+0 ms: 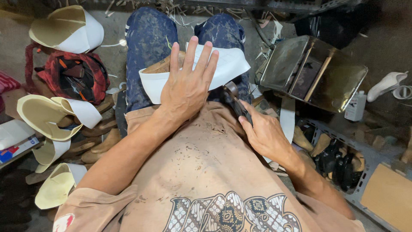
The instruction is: The person uses pliers to pull out nails from the sole of a white shoe, then hammers a new nail into the sole. They repeat this process, removing and inserting nails while holding the shoe on their lap.
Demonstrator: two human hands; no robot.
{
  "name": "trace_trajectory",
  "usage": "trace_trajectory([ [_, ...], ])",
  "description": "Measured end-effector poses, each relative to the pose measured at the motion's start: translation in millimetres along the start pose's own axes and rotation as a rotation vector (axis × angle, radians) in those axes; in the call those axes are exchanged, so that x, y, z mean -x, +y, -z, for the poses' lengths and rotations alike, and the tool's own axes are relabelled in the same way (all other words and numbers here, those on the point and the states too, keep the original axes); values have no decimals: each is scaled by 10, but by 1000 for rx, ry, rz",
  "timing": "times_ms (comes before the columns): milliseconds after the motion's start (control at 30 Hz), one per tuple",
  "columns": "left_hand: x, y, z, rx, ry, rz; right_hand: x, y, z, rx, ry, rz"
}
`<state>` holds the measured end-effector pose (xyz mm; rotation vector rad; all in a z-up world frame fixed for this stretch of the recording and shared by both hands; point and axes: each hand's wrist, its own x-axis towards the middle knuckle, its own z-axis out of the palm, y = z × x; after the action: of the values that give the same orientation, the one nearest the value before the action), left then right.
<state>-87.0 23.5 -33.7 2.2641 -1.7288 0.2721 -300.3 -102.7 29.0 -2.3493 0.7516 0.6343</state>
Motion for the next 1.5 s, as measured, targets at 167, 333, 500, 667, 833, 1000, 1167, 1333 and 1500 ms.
trace_trajectory([
  [167, 39, 61, -24, -21, 9, -14, 43, -109, 65, -9, -58, -49],
  [333, 3, -39, -14, -8, -10, -24, 47, -255, 163, -142, -90, -66],
  [500, -184, -343, -196, 335, -267, 31, -171, -257, 259, -133, 57, 9],
  [667, -509, -652, 0, 687, -345, 51, -428, -290, 229, -154, 181, 96],
  [833, -648, -777, 68, 831, -421, 80, -589, -320, 144, -209, 266, 128],
  [1000, -757, -831, 128, 877, -519, 124, -710, -240, 1, -221, 381, 182],
  [1167, -799, -847, 117, 889, -571, 122, -576, -449, 339, -329, 224, 51],
  [1333, -801, -785, 85, 883, -504, 63, -486, -334, 392, -212, 178, 92],
  [1500, -859, -818, 102, 899, -587, 131, -635, -271, 176, -217, 356, 150],
])
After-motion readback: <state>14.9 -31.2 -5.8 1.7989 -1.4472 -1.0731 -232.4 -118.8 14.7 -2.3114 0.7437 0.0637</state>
